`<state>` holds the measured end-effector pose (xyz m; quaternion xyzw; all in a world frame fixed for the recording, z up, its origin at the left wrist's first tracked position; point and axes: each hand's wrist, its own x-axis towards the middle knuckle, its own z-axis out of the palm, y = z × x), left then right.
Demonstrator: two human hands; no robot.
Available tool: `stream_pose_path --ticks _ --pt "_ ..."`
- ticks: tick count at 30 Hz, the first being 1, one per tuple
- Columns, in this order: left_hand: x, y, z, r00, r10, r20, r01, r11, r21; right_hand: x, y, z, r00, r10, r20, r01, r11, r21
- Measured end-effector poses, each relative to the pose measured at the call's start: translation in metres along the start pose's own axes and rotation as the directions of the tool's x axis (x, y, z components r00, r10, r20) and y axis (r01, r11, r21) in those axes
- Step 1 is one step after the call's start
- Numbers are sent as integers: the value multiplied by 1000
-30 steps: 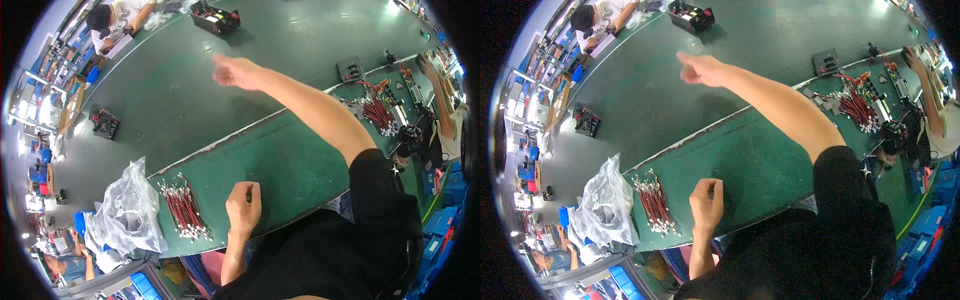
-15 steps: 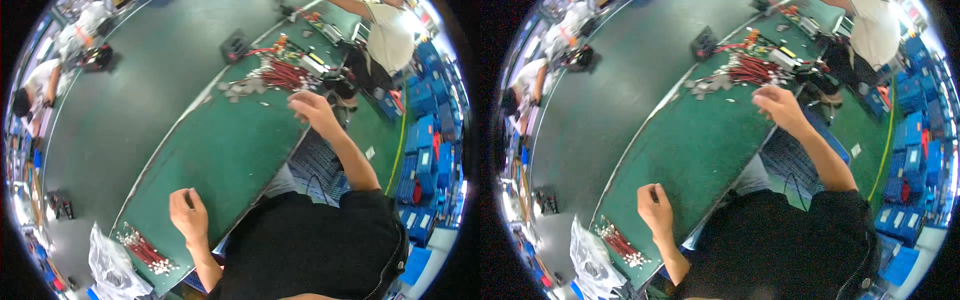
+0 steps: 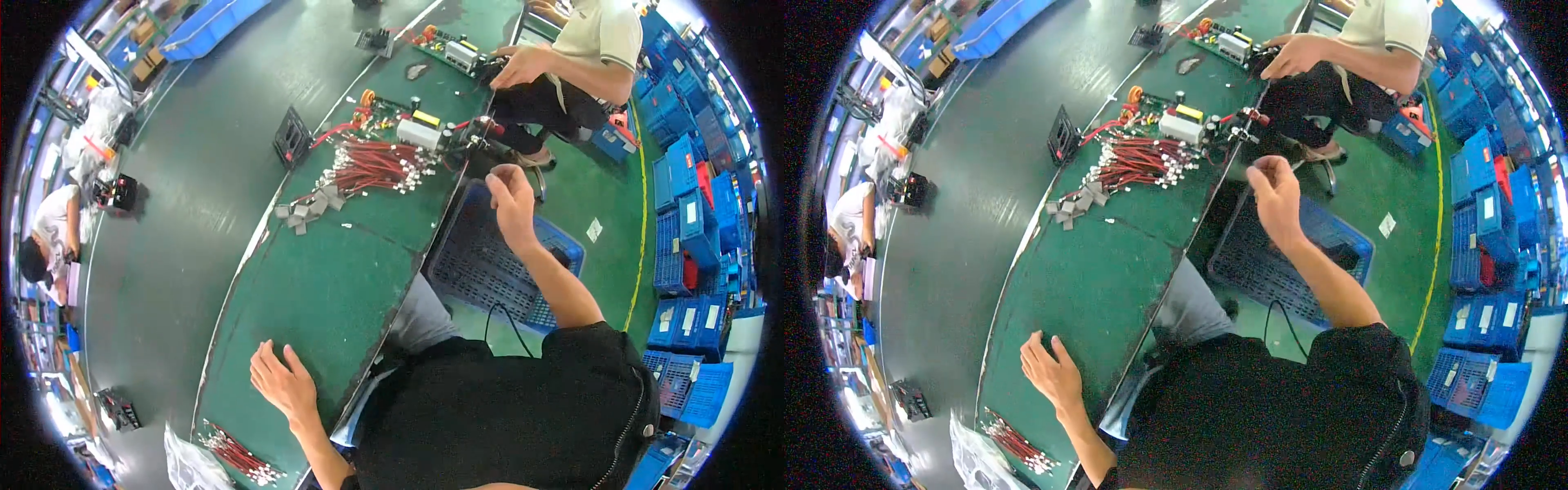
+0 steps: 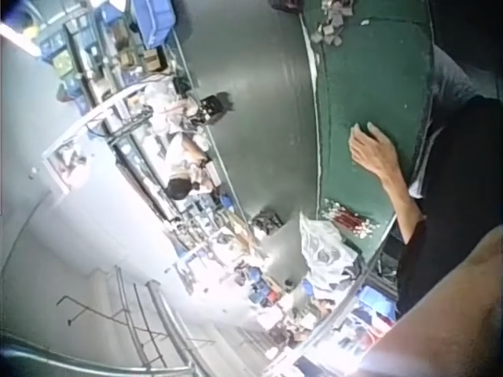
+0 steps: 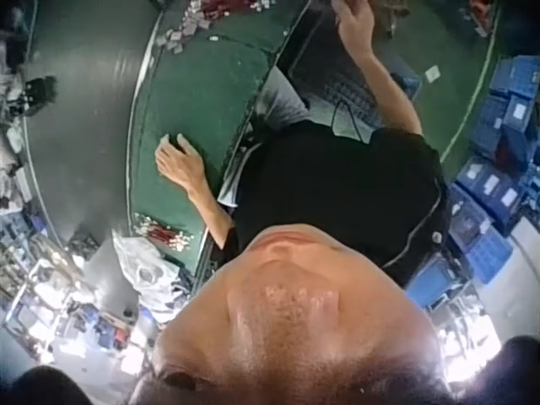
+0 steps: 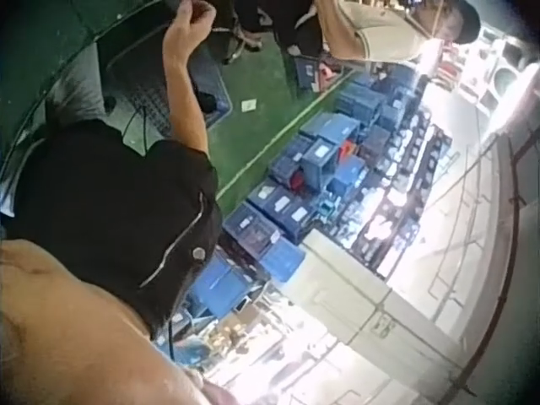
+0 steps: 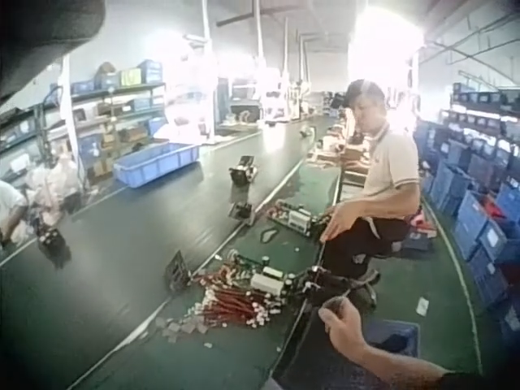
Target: Assembling circuit boards into metal housings and connecting internal components.
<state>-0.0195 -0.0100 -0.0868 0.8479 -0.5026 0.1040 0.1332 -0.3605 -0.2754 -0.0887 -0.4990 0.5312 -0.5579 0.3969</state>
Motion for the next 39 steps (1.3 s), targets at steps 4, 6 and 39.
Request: stream_pose_path --ticks 4,6,39 --pt "-1 -1 4 997 -28 -76 28 1000 -7 -19 -34 18 740 -576 348 642 759 -108" --pt "3 3 3 992 -39 -122 28 995 -91 -25 -46 35 510 -700 499 822 567 -45" --pt "11 -3 7 982 -147 -119 128 980 -150 345 -42 238 700 -262 665 680 -43 -732"
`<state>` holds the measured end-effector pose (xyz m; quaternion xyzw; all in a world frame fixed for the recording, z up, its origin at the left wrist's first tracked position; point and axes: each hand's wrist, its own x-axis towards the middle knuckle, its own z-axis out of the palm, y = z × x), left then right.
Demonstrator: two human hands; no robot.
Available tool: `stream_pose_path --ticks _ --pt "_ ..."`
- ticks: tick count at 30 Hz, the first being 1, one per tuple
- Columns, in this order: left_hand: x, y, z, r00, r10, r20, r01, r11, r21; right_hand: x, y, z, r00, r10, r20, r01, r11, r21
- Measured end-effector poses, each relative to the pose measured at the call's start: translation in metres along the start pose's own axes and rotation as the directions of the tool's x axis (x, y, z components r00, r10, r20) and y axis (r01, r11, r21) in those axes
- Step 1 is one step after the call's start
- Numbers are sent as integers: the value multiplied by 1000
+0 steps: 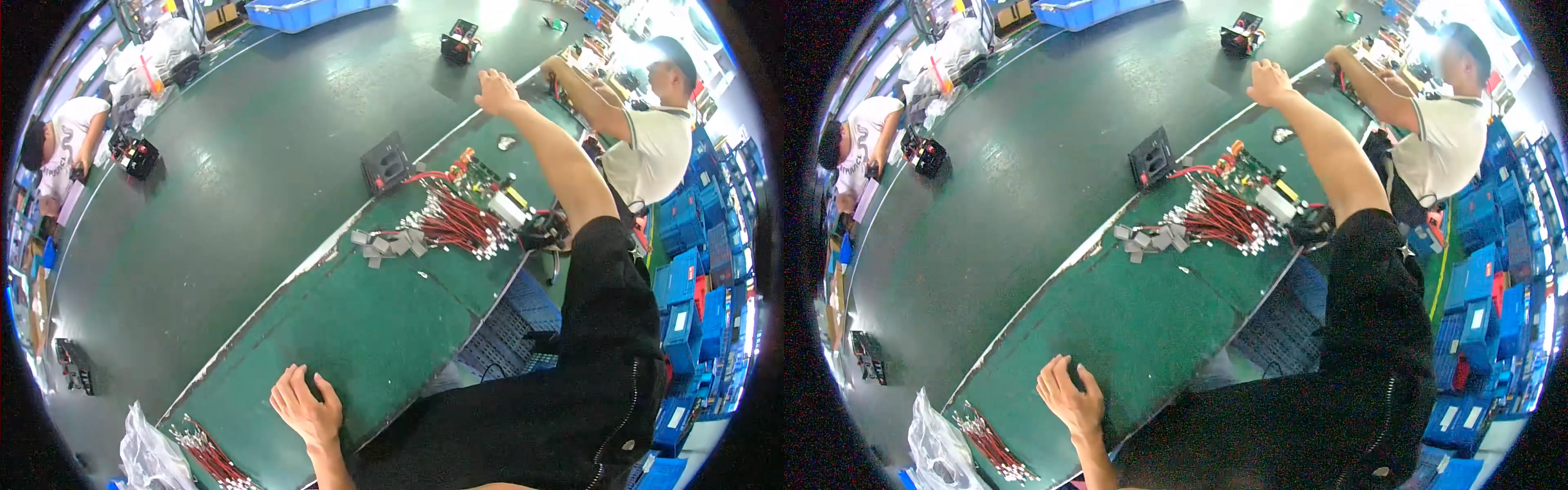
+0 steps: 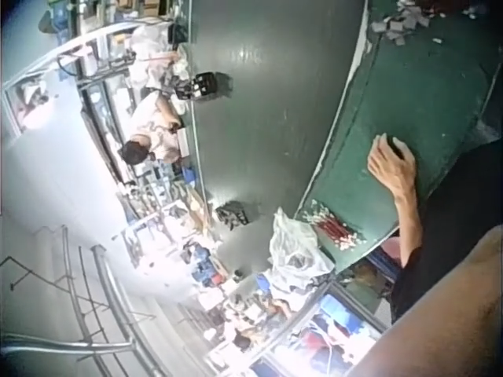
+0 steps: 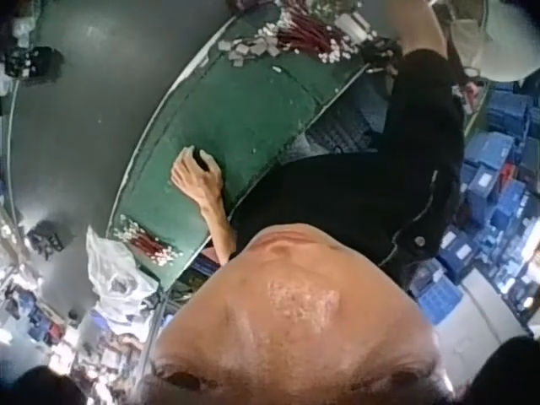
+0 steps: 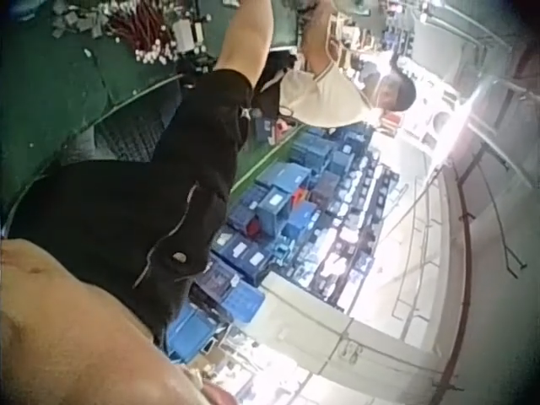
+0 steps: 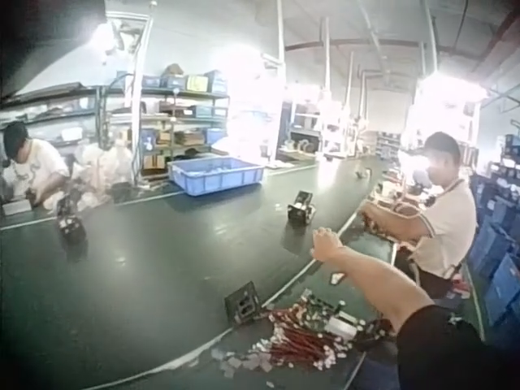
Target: Assembling circuit boards into metal housings and connecting internal components.
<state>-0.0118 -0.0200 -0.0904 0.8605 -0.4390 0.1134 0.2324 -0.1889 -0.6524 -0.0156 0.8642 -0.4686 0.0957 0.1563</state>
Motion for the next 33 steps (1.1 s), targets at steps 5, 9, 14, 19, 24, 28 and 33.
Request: stream_pose_path --ticks 5,9,14,19,24,28,33 --pt "3 1 -2 998 -53 42 53 999 13 83 -6 42 1000 27 10 -28 995 94" --pt "2 -1 -3 995 -88 48 89 996 -4 137 20 84 960 193 -202 -109 925 365" --pt "23 14 -16 989 -121 83 119 993 20 168 31 90 946 319 52 -321 906 277" --pt "4 5 0 984 -175 27 175 985 -1 168 -4 82 946 304 -110 -299 952 58" --pt "6 2 2 992 -125 9 125 991 -41 146 -42 60 986 -25 -165 30 999 26" --pt "6 3 -3 996 -92 -9 92 996 -22 119 -110 25 984 -135 -119 144 988 64" --pt "-4 -3 -3 998 -43 -50 43 999 5 52 -243 -50 932 -334 -144 363 878 313"
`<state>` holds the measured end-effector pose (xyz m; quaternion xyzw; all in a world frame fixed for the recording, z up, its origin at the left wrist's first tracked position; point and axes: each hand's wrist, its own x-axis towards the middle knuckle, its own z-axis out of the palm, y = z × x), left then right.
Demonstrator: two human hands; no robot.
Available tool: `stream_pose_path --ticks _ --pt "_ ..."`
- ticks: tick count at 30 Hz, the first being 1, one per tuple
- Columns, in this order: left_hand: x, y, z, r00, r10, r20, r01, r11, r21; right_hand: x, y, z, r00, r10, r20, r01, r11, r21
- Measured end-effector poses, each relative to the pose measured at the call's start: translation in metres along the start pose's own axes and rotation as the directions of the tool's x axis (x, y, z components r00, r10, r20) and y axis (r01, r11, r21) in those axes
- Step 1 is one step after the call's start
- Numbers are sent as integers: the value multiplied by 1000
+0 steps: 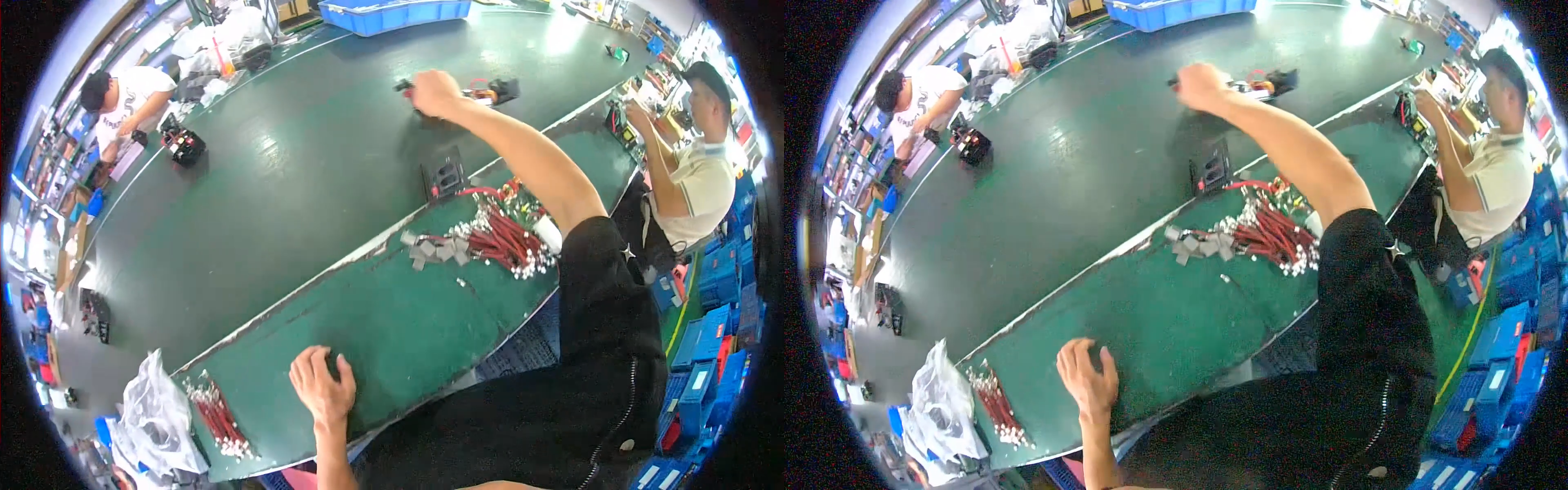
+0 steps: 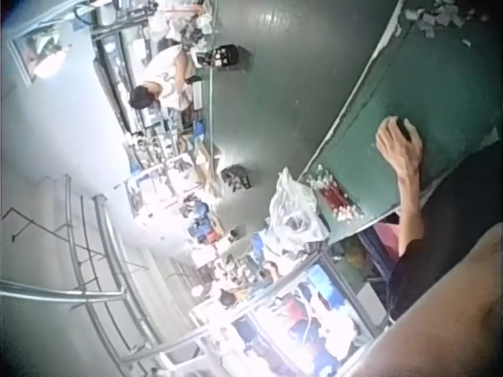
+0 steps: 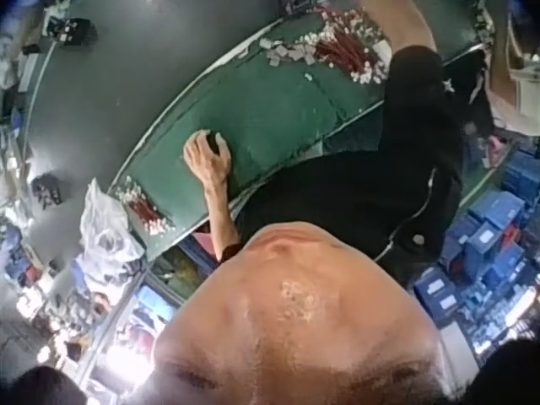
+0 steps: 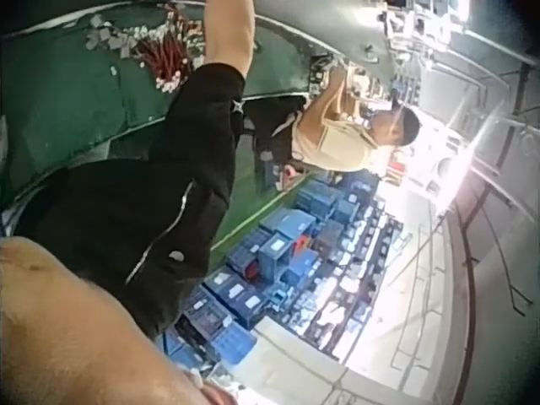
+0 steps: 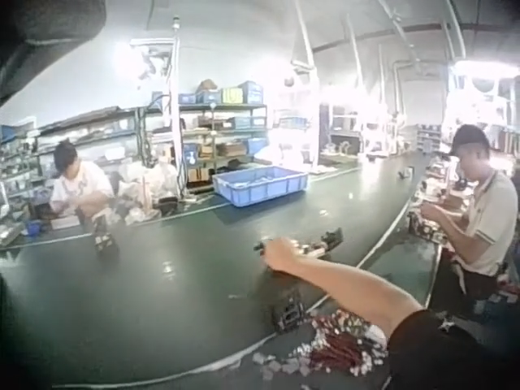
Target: Assembling circuit boards into metal housings and connecting internal components.
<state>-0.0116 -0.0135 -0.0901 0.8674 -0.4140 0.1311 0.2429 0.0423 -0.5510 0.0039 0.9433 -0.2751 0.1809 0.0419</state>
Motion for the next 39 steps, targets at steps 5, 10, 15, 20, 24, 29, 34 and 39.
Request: stream_pose_path --ticks 5,10,15,20,24,29,34,39 --pt "24 -1 -9 997 7 83 0 996 -87 -29 -142 -32 991 -124 -57 135 957 257" --pt "58 -78 5 955 -296 25 258 785 -563 -110 -248 -36 961 -236 -141 275 847 454" --pt "93 -109 -42 707 -497 503 571 -18 -821 -226 -322 -66 917 -380 -121 373 711 597" --pt "45 -97 -84 726 -498 474 625 191 -757 -314 -356 -82 740 -489 -462 655 679 330" --pt "35 -67 -107 838 -416 353 488 280 -827 -355 -366 -104 735 -481 -478 665 649 370" --pt "30 -95 -95 860 -318 399 508 473 -720 -378 -386 -84 763 -471 -443 642 629 438" --pt "48 -142 -81 894 -237 379 445 378 -812 -392 -350 -87 803 -493 -334 573 487 659" --pt "77 -128 -94 967 -246 -68 246 969 5 -378 -214 -75 966 -111 -234 232 772 592"
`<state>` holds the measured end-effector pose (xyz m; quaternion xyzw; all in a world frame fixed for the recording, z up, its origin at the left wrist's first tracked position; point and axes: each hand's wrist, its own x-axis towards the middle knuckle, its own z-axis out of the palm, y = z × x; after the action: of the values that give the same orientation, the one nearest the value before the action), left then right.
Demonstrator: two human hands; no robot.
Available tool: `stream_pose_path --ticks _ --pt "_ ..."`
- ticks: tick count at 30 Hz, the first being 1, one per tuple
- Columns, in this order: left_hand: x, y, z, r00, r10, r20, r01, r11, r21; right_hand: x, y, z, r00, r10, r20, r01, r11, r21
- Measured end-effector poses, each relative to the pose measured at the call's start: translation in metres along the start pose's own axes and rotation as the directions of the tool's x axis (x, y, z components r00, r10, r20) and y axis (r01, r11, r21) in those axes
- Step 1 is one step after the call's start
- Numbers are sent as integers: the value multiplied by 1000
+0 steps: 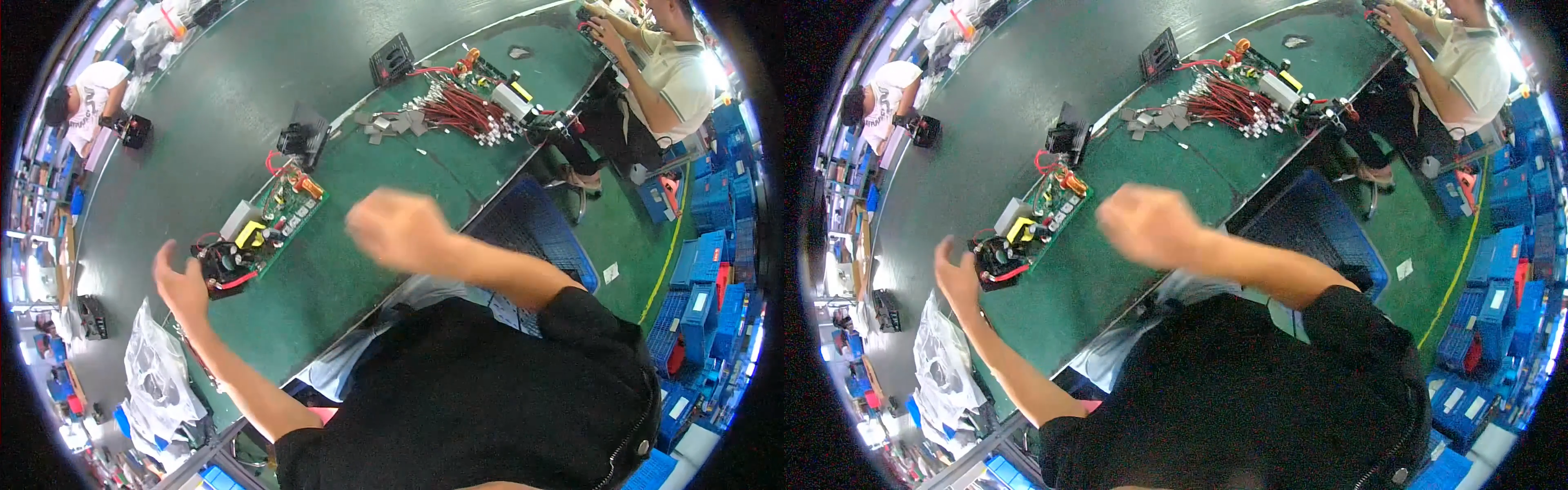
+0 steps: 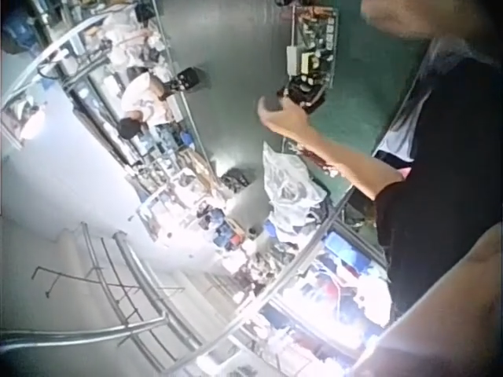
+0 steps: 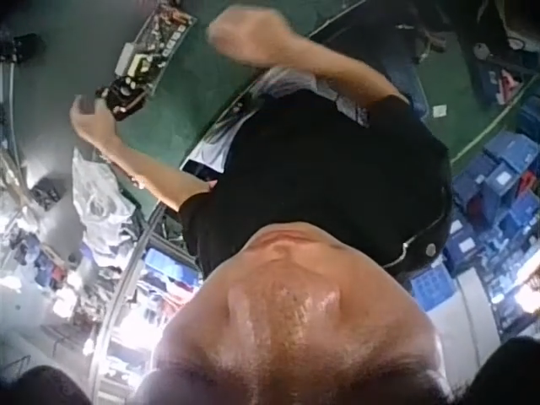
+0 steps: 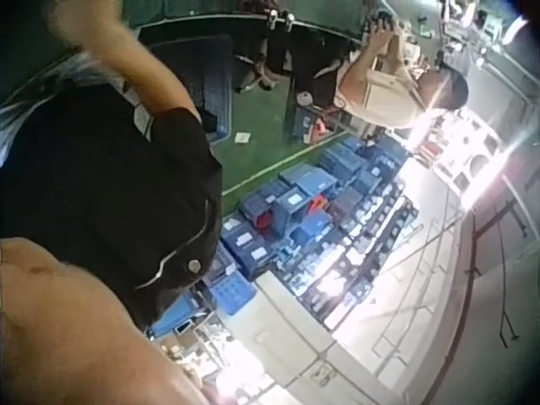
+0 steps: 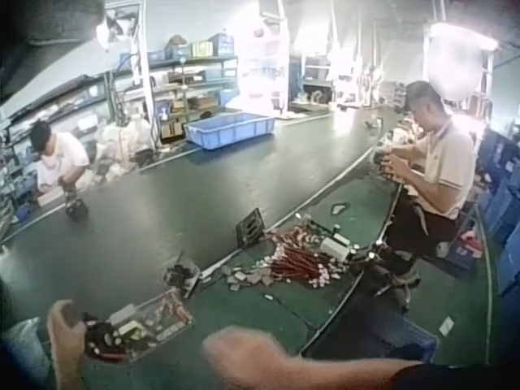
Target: Assembling circuit boards into metal housings and connecting internal components.
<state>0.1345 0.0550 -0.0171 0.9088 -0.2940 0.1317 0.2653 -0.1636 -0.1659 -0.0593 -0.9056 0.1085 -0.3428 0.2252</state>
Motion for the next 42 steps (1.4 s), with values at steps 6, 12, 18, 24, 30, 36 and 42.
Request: stream_pose_path --ticks 6,12,18,24,30,36,42 --pt "-16 232 87 843 504 186 -381 805 -456 19 119 -23 917 314 -247 -370 901 -228" --pt "-37 248 200 675 696 244 -732 673 106 15 150 8 879 333 -341 -385 918 -95" --pt "-24 255 197 679 675 288 -723 683 104 18 148 -13 756 452 -474 -343 890 301" --pt "-58 255 159 638 727 253 -769 614 177 14 143 -13 686 453 -569 -318 891 326" --pt "-86 217 113 641 667 381 -671 727 -144 12 136 -10 701 385 -600 -253 921 296" --pt "-120 167 69 878 331 345 -154 880 -450 6 62 -20 925 -61 -374 161 957 241" --pt "-133 162 30 898 -18 439 392 482 -783 -18 -27 -18 1000 3 21 -12 910 415"
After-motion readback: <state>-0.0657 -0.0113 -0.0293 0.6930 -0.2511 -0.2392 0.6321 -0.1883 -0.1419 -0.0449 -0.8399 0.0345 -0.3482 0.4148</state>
